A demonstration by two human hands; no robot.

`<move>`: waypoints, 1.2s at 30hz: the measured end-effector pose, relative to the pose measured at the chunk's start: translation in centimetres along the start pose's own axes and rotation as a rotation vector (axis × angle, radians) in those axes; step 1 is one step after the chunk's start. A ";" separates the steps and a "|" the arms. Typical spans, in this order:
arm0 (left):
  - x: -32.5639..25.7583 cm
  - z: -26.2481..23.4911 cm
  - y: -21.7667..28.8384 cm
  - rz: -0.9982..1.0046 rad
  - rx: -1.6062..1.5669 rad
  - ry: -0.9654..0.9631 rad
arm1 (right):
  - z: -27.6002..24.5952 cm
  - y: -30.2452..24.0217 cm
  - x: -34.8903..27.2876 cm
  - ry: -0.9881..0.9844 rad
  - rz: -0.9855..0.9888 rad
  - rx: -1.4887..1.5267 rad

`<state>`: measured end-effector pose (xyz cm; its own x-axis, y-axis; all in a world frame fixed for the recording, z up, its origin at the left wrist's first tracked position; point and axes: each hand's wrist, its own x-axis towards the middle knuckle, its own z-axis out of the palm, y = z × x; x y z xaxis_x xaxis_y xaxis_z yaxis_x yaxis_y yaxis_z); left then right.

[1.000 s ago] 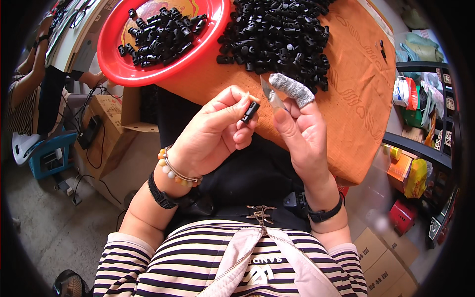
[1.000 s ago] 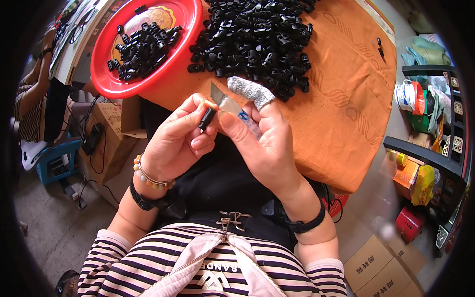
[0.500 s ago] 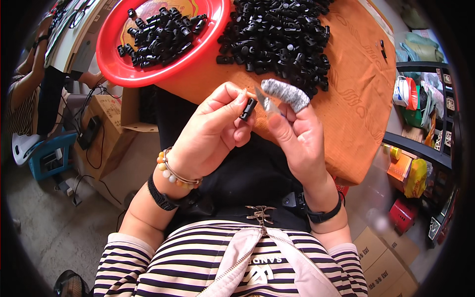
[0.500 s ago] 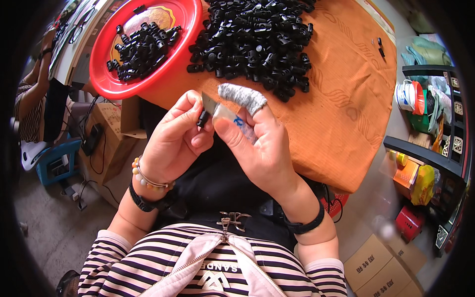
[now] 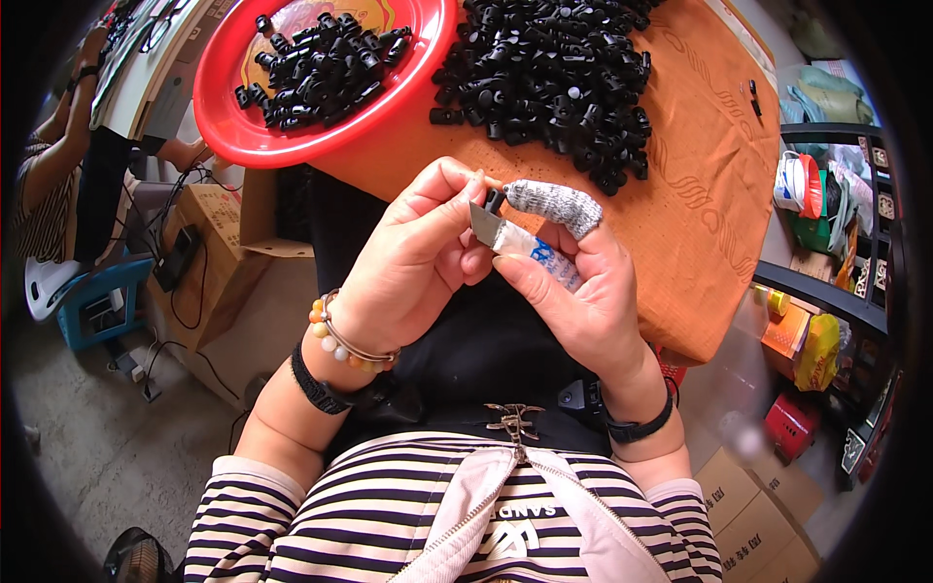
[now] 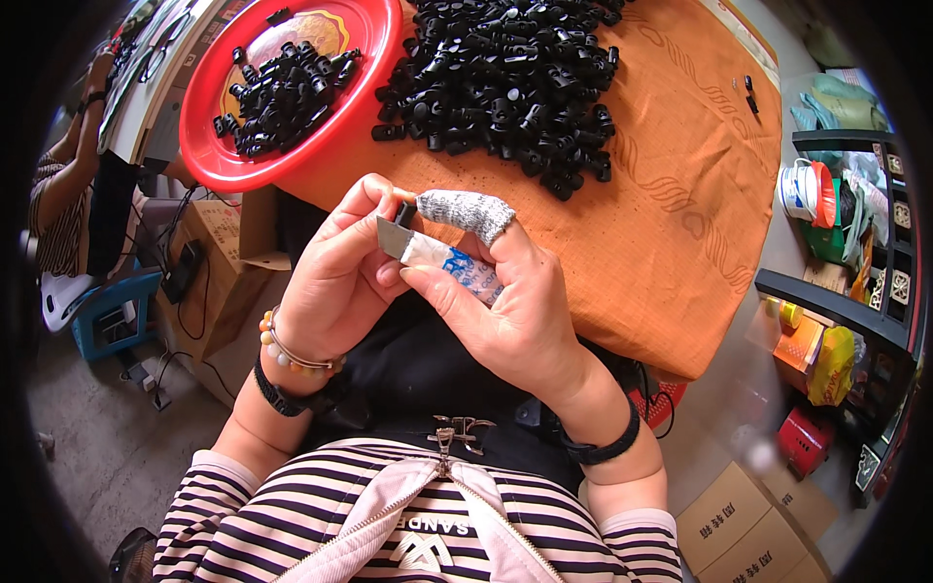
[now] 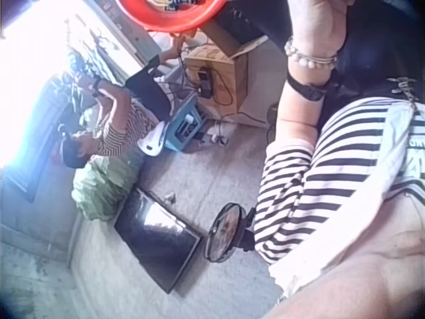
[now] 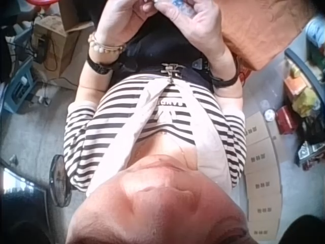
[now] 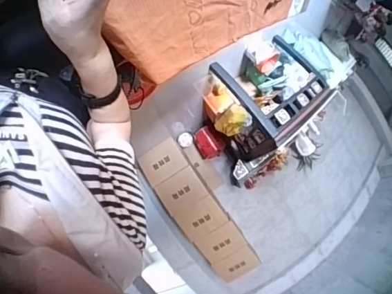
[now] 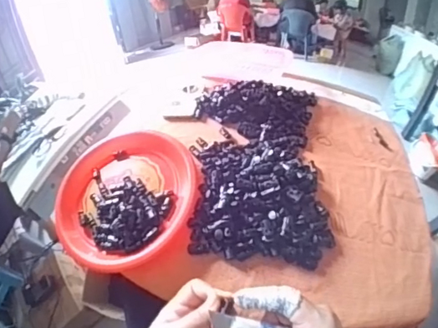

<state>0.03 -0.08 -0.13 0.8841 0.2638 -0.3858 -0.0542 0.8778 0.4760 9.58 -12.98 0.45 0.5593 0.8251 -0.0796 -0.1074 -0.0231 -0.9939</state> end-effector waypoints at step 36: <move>0.1 -0.5 0.0 -0.038 -0.021 -0.065 | -0.9 0.1 0.3 -0.038 0.026 0.129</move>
<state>-0.15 0.19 -0.57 0.9141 0.2036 -0.3507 -0.0286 0.8950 0.4452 10.43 -13.23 0.25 0.5241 0.8458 -0.0998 -0.2274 0.0260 -0.9735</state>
